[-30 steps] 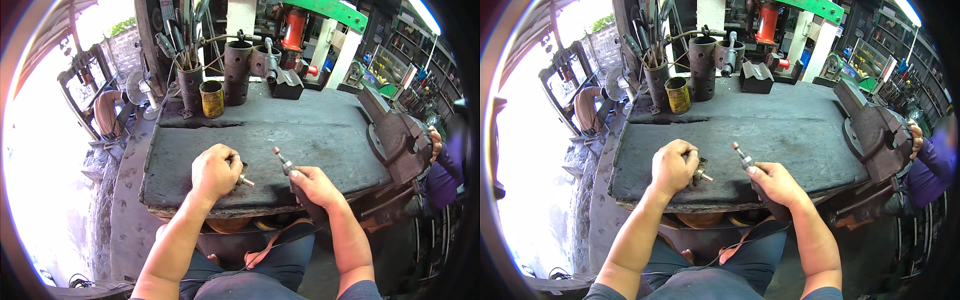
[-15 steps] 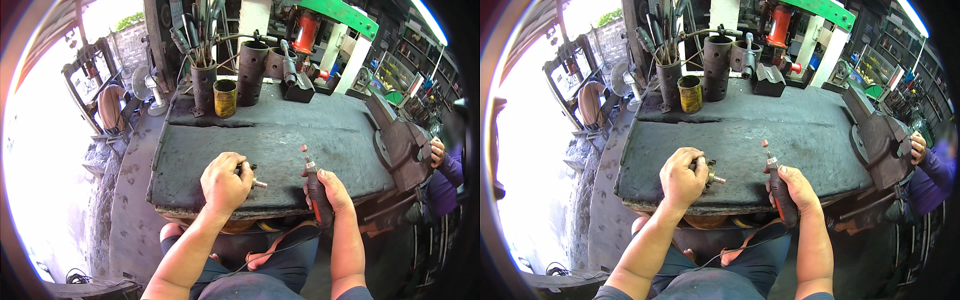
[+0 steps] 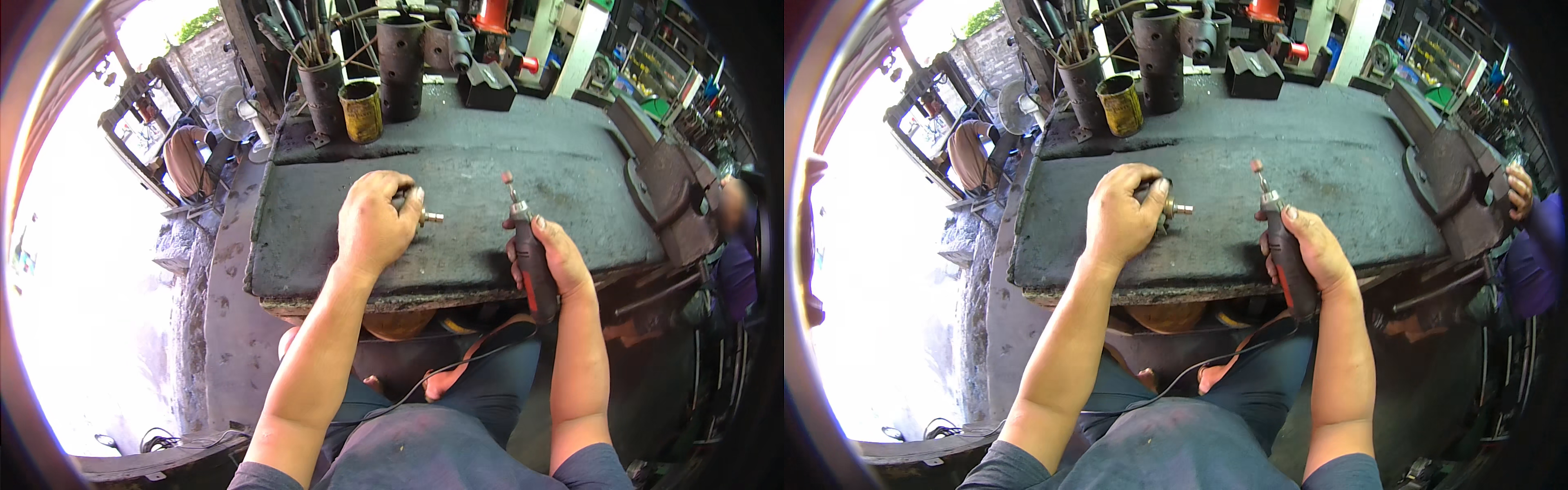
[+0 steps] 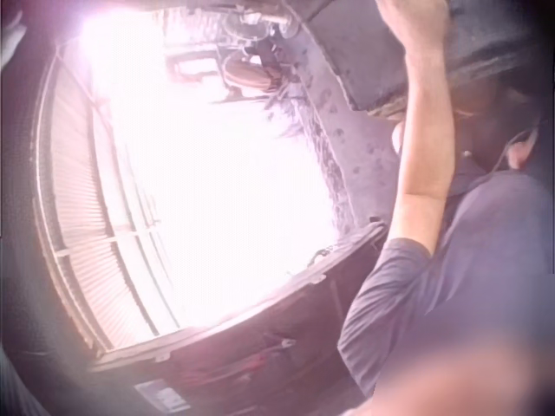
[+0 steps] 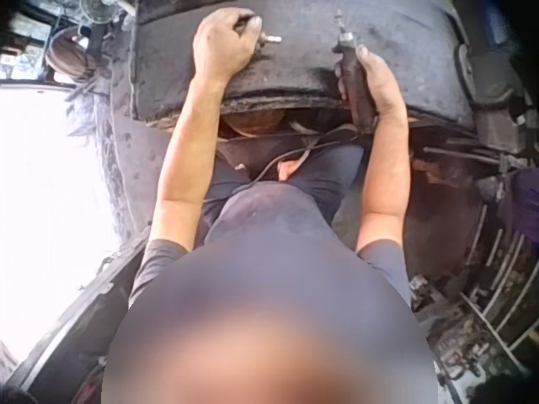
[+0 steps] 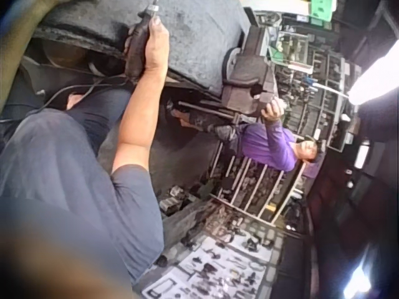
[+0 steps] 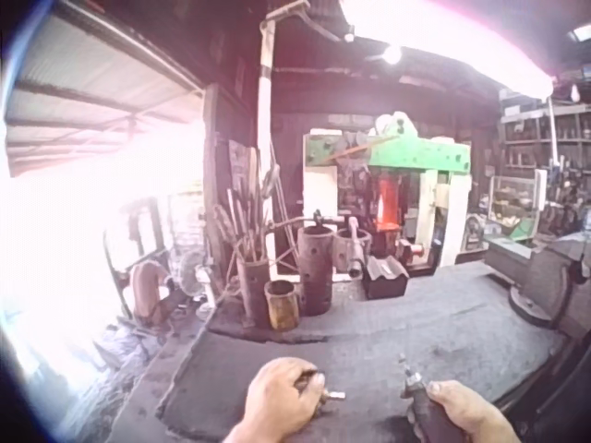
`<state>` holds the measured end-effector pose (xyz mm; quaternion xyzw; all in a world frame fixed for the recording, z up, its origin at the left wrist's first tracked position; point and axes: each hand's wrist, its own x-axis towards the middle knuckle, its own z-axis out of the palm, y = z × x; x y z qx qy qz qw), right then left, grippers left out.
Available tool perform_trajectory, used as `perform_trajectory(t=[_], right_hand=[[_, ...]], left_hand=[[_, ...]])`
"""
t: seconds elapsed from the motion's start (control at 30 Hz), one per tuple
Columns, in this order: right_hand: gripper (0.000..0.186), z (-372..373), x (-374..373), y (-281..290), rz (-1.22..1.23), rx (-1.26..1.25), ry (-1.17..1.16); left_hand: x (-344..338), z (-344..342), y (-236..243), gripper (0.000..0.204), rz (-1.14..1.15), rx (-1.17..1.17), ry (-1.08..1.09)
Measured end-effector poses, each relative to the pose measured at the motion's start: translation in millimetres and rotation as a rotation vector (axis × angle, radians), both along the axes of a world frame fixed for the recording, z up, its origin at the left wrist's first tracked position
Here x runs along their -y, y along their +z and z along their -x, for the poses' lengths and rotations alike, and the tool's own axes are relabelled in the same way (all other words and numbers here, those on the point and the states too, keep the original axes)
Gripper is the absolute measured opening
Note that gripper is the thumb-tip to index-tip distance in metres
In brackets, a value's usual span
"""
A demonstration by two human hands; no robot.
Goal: The person uses a handheld rotary tool to grind a small metal part on a workbench. They repeatedly reposition the part and grind different surfaces while another person stands nearby.
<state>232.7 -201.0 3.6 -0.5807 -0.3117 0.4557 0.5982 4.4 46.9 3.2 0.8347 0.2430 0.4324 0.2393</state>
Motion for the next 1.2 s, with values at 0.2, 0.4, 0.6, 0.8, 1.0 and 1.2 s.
perform_trajectory(t=[0.2,0.4,0.6,0.8,1.0,1.2], right_hand=[[0.068,2.5,2.6,-1.8,-0.03,-0.034,-0.023],[0.065,2.9,1.9,-1.9,-0.026,-0.026,-0.021],[0.05,27.2,9.6,16.4,0.215,0.195,0.078],[0.048,70.9,2.2,59.4,0.384,0.867,0.261],[0.041,81.0,-28.9,90.6,0.485,1.097,0.26],[0.042,90.9,-33.2,90.5,0.533,1.191,0.253]], left_hand=[[1.6,-8.9,6.6,0.043,0.014,-0.217,0.155],[-2.6,-14.5,48.2,0.052,0.161,-0.494,0.122],[-10.1,1.3,73.0,0.052,0.193,-0.807,-0.044],[-24.9,-5.5,64.7,0.048,0.107,-0.839,-0.097],[-32.8,-19.5,63.9,0.047,0.114,-0.87,-0.158],[-30.1,-29.6,78.6,0.052,0.21,-1.012,-0.122]])
